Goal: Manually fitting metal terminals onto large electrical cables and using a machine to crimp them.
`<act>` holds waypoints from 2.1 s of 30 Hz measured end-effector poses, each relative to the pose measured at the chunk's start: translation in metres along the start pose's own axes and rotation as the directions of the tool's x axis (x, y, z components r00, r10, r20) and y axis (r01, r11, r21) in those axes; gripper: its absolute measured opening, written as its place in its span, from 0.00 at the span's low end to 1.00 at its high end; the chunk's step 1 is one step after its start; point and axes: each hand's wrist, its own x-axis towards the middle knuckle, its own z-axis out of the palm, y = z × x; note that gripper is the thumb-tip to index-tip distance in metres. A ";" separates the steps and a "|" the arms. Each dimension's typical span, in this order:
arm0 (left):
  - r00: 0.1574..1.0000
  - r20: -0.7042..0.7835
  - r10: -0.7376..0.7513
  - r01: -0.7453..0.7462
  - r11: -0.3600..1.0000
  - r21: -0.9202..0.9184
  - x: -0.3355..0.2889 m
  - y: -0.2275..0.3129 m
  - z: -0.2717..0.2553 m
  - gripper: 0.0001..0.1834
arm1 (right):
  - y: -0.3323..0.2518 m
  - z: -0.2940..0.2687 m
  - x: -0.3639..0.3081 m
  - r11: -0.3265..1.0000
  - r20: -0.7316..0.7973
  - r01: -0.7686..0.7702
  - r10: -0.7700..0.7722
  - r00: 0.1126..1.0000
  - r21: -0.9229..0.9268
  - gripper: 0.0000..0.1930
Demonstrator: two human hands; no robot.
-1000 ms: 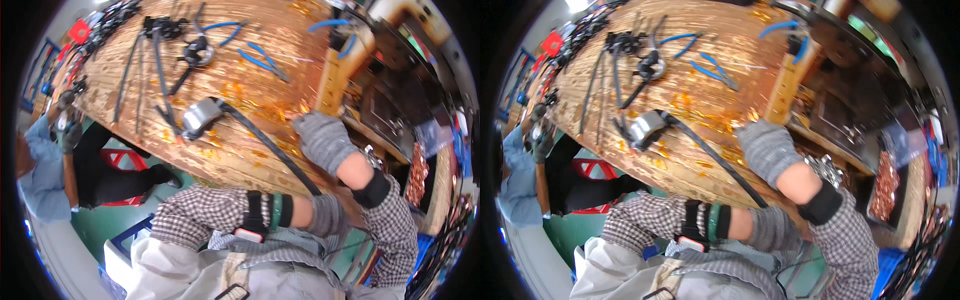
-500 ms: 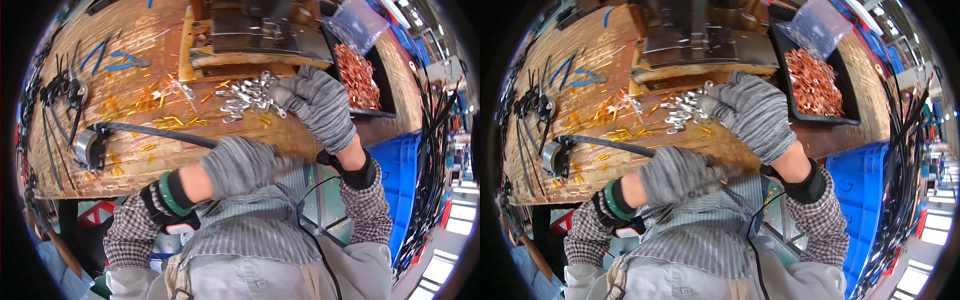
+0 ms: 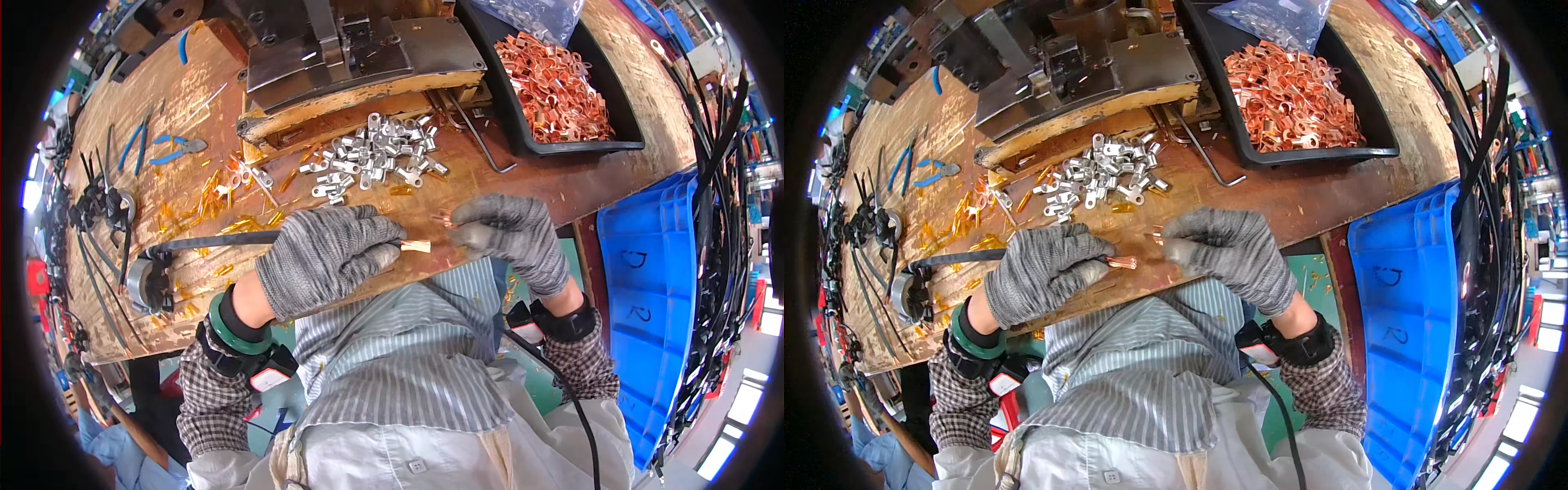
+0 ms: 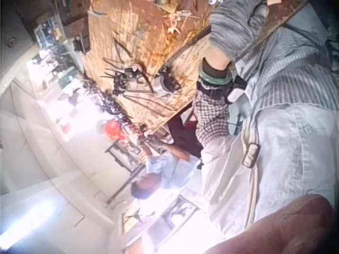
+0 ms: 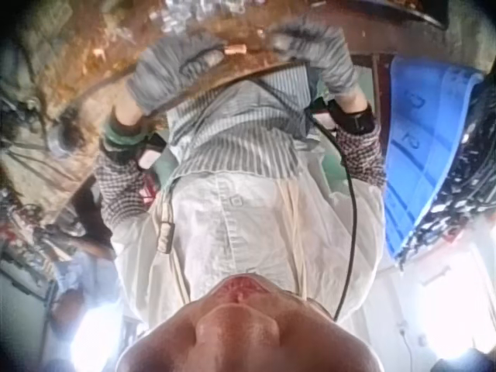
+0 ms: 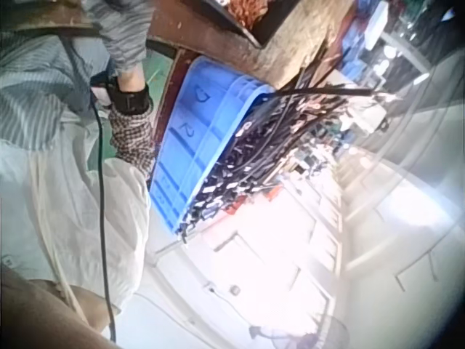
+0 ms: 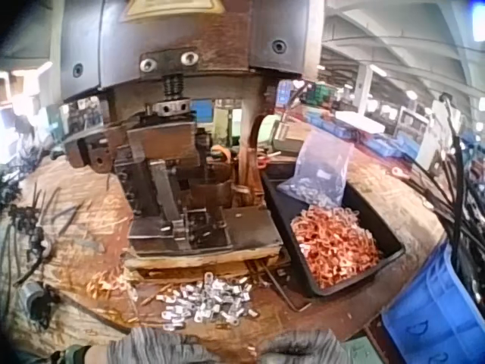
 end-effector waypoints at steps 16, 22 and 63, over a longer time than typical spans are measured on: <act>0.964 0.175 -0.202 0.243 0.936 -0.254 0.010 0.008 -0.022 0.13 | -0.011 0.005 0.017 0.130 0.408 0.650 -0.683 0.607 -0.749 0.16; 0.966 0.177 -0.186 0.242 0.891 -0.384 0.006 0.005 -0.028 0.12 | -0.019 0.015 0.009 0.108 0.432 0.658 -0.673 0.600 -0.745 0.18; 0.975 0.051 -0.215 0.217 0.889 -0.403 0.005 0.007 -0.022 0.13 | -0.035 0.022 0.007 0.171 0.439 0.681 -0.648 0.622 -0.712 0.16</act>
